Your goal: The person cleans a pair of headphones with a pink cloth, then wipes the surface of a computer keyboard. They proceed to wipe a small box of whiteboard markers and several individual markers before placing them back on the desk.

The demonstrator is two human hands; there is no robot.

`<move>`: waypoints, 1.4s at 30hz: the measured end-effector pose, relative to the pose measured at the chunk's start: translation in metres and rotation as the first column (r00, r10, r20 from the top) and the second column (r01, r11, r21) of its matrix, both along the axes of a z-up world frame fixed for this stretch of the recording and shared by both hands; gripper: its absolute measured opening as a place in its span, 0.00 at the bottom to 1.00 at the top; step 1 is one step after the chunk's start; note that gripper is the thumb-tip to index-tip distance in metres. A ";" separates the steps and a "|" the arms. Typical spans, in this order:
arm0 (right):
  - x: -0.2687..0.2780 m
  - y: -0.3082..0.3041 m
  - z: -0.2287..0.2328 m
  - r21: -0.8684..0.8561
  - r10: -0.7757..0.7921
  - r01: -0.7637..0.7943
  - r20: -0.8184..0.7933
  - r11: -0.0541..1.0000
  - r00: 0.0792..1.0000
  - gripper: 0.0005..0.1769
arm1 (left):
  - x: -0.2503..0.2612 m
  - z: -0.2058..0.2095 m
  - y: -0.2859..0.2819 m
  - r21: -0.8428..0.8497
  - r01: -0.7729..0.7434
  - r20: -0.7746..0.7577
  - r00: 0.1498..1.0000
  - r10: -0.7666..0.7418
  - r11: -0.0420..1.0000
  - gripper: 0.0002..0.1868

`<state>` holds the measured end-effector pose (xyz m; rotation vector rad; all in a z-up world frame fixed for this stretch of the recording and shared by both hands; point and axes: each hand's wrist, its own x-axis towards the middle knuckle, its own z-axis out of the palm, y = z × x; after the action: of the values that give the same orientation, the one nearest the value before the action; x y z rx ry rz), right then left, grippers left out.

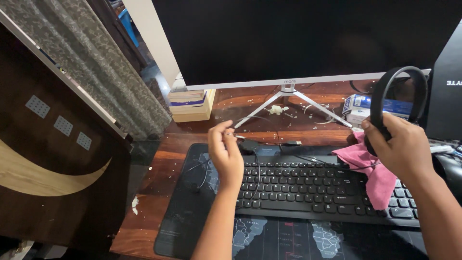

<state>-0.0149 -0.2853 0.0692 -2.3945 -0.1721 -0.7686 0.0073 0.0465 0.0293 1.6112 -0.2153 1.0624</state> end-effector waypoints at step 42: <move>-0.033 0.099 -0.013 -0.409 0.554 -0.427 0.268 0.806 0.788 0.22 | -0.031 0.001 -0.034 -0.717 0.680 0.070 0.290 -0.954 0.154 0.17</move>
<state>-0.0479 -0.1865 0.0560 -2.2946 -1.1336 -0.9835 -0.0236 0.0125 0.0300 0.7311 -0.3767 -0.1986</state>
